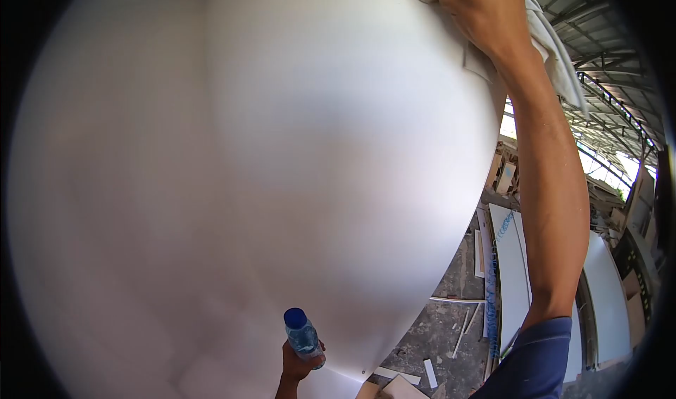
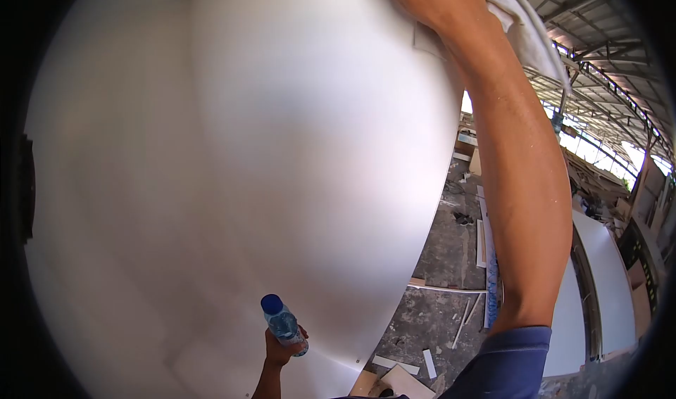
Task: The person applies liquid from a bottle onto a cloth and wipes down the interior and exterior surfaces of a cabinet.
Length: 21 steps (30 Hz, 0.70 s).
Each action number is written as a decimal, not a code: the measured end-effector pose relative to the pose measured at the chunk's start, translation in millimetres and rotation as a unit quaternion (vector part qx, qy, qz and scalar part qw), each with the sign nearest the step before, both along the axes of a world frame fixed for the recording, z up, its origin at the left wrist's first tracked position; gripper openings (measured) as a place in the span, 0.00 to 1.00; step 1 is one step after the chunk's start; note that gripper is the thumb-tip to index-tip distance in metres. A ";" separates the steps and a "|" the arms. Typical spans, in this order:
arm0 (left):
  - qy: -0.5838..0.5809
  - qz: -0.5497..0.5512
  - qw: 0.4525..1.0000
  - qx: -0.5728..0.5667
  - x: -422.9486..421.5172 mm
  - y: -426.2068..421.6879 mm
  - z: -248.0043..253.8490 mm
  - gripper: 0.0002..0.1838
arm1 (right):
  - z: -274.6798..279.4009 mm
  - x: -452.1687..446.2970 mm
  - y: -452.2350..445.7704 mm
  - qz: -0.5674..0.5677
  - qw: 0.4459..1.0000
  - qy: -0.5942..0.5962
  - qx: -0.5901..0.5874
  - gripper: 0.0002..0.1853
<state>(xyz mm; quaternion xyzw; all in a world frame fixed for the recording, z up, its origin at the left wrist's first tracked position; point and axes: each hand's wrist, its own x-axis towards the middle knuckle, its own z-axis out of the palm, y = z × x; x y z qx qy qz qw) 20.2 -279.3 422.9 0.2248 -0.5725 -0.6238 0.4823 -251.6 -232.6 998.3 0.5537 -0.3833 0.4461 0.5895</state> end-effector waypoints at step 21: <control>-0.015 0.039 0.999 0.021 -8.9 -1.7 -18.3 0.29 | -17.6 -5.2 4.0 -0.045 0.992 0.075 0.094 0.05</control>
